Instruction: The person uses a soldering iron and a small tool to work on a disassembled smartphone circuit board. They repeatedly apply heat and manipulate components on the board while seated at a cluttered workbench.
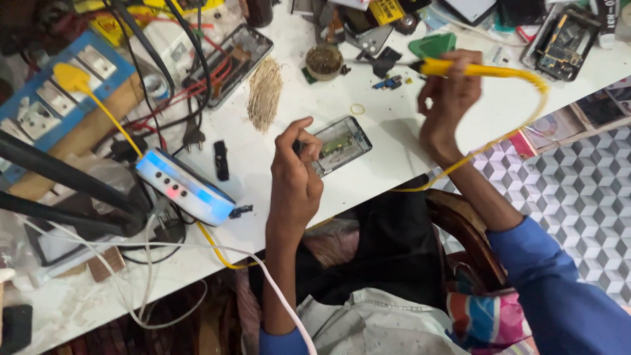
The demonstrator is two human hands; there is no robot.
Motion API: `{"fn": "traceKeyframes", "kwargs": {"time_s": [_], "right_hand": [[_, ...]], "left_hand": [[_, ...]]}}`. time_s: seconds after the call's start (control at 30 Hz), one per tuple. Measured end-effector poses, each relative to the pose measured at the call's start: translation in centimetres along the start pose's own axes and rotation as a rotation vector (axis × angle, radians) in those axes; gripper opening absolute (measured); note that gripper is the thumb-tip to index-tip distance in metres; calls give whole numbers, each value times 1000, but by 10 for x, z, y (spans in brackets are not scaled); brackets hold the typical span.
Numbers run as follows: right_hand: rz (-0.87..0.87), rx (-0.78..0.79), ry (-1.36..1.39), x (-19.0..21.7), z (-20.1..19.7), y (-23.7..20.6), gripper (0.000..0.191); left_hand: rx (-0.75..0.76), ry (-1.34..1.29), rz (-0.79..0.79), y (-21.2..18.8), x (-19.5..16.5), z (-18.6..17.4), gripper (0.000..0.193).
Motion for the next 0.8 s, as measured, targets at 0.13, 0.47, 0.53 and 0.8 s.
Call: {"fn": "traceKeyframes", "kwargs": {"time_s": [0.13, 0.47, 0.53, 0.8], "right_hand": [[104, -221, 145, 5, -27, -30, 34], [-209, 70, -189, 17, -25, -42, 34], [-146, 71, -227, 17, -24, -45, 33], [-311, 72, -188, 18, -24, -45, 36]], "left_hand": [[-13, -58, -14, 1, 7, 4, 47], [33, -57, -42, 19, 6, 20, 30], [44, 51, 16, 26, 2, 22, 29], [74, 68, 40, 40, 8, 26, 32]]}}
Point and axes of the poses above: each hand's wrist, its own y-axis towards the middle knuckle, its own z-axis out of the palm, x = y × z, the point moved 4 cm from there along y, towards the middle knuckle, and after that the axes turned 14 degrees about -z, right-handed, at the moved point
